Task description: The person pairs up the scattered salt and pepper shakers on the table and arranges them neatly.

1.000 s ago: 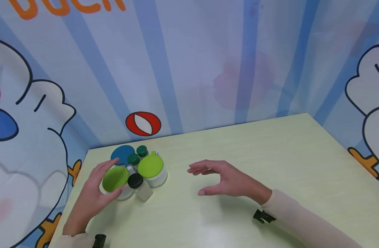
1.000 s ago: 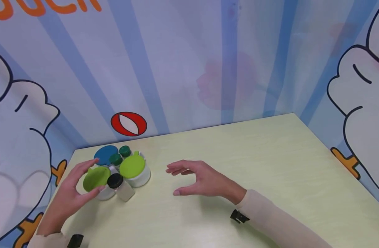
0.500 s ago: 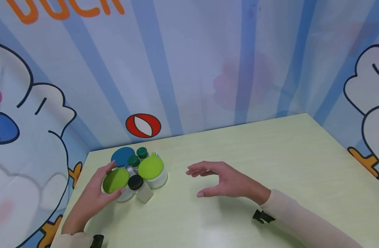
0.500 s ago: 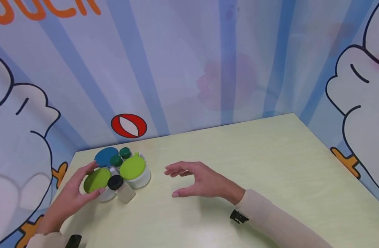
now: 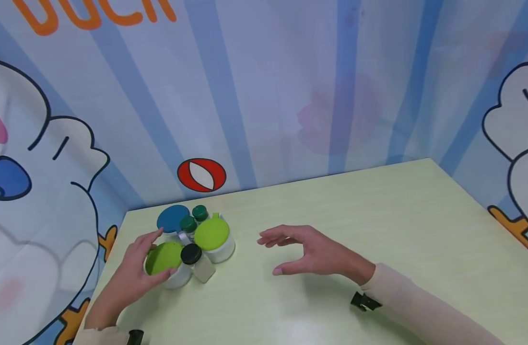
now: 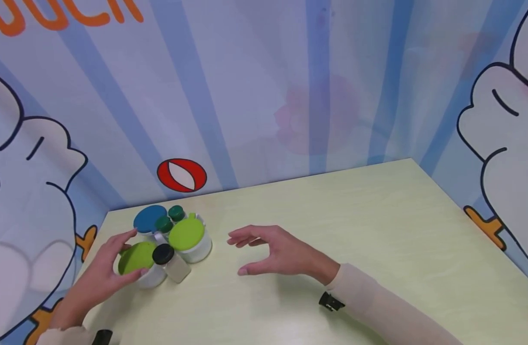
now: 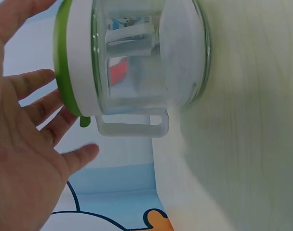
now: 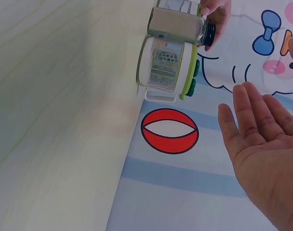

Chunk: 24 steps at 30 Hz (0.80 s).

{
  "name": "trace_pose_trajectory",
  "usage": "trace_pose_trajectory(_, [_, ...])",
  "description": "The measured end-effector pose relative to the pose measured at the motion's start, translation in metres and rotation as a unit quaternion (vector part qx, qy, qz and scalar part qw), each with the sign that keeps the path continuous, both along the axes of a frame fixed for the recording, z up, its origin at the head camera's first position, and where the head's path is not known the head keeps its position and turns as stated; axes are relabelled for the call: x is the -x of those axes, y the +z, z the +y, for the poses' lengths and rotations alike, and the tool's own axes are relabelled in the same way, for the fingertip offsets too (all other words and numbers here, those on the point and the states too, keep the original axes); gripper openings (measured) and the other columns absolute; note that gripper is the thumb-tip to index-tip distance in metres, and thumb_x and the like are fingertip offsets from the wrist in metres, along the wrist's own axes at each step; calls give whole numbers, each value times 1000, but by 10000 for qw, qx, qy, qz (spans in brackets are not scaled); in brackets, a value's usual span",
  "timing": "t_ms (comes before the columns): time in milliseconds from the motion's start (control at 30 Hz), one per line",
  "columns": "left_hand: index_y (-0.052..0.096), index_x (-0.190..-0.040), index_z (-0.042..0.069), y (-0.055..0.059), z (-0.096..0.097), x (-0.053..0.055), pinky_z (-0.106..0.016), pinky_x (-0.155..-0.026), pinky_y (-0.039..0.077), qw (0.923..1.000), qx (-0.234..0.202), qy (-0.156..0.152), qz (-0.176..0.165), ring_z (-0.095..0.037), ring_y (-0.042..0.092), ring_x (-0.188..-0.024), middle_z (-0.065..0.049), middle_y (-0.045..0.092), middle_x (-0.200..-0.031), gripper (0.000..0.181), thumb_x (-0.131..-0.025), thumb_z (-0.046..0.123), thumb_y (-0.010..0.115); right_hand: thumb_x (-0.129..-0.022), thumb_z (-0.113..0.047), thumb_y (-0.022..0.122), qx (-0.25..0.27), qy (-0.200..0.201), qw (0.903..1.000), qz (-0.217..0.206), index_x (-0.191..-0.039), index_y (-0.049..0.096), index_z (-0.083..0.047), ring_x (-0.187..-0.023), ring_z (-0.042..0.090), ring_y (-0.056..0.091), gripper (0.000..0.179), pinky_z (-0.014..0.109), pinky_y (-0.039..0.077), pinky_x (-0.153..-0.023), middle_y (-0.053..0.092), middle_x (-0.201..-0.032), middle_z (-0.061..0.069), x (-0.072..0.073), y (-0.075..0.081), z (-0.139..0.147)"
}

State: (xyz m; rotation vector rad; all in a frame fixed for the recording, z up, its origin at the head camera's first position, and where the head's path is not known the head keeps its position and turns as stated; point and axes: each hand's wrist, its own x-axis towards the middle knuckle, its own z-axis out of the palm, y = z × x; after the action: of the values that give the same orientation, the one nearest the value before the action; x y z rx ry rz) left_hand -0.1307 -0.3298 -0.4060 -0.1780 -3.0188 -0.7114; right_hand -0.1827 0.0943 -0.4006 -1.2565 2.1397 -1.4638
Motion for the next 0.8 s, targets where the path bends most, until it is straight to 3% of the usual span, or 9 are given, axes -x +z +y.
trace_pose_trajectory(367, [34,-156,10,1,1,-4,-66,-96,49,9996,280,91,-26,-42,36,-129,-23,38,-153,100,-81,57,79,-89,-32,80,19,72,10000,-26,-144,54,-28,-125,14,61,61,43,48,-108,61,-139,-8,2,0,-8])
trace_pose_trajectory(600, [45,-150,5,-1,1,-6,-55,-90,53,9988,418,226,-131,-37,42,-117,-20,54,-139,100,-76,62,81,-89,-33,80,-11,139,9999,-33,-144,53,-29,-126,13,60,61,42,47,-109,60,-141,-10,1,0,-12])
trace_pose_trajectory(800, [49,-146,3,-2,-1,-6,-52,-86,51,9982,548,231,-47,-37,42,-114,-21,59,-131,100,-73,63,82,-89,-33,80,-5,179,9998,-19,-145,53,-29,-125,13,60,62,45,47,-109,60,-141,-10,1,1,-15])
